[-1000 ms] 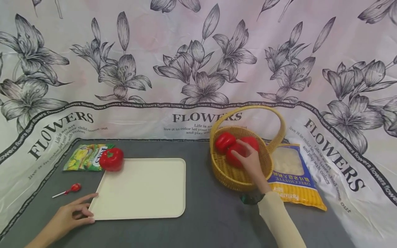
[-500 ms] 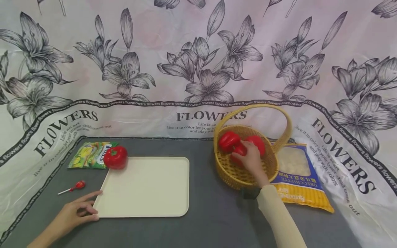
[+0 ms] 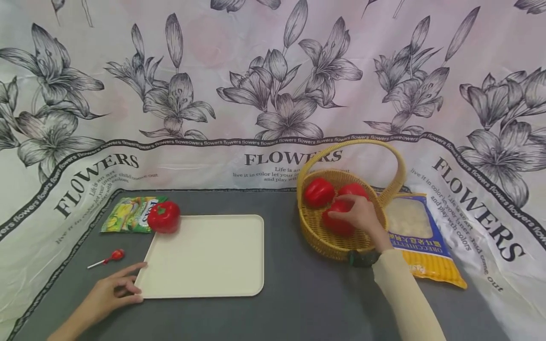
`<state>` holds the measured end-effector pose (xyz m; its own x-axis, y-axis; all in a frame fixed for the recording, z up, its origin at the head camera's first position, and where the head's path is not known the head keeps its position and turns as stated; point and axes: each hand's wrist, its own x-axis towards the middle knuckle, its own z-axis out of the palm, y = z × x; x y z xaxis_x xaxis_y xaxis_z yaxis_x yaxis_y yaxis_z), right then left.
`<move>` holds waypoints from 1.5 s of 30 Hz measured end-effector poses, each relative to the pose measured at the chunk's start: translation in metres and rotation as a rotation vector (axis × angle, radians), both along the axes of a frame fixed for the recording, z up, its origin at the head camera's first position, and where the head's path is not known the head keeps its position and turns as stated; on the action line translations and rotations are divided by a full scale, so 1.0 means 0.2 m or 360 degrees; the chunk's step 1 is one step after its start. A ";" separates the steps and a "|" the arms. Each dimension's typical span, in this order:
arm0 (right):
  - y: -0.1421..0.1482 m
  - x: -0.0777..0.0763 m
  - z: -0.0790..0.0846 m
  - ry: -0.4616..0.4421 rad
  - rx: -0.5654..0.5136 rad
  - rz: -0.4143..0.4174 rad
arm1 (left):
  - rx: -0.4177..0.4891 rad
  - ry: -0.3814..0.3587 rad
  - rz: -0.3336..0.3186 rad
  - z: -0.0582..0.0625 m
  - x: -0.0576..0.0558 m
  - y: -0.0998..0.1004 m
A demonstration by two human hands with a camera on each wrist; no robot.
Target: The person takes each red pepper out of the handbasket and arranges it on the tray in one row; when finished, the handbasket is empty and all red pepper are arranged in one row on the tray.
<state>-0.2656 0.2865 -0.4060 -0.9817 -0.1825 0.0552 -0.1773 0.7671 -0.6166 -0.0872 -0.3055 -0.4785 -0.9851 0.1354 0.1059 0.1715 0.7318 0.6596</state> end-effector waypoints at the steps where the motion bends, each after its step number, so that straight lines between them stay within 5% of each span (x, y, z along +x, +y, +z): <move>1: 0.01 0.00 0.01 -0.0044 -0.0077 0.0029 | 0.0001 0.0007 0.0002 -0.01 0.00 0.00; 6: 0.06 -0.01 -0.01 -0.0260 -0.0414 0.0115 | -0.0009 0.0035 0.0014 -0.02 -0.01 0.00; 13: 0.06 -0.03 -0.11 -0.0383 -0.0831 0.0246 | -0.0028 -0.0045 0.0017 -0.02 -0.01 0.00; 23: 0.03 -0.05 -0.13 -0.0412 -0.0871 0.0244 | -0.0076 0.0008 0.0019 0.01 -0.03 -0.02; 30: 0.05 -0.02 -0.13 -0.0475 -0.0915 0.0291 | -0.0118 -0.0152 0.0055 0.01 -0.01 0.01; 45: 0.02 0.09 -0.01 -0.0762 -0.1324 0.0268 | -0.0075 -0.0157 0.0070 0.00 -0.02 0.01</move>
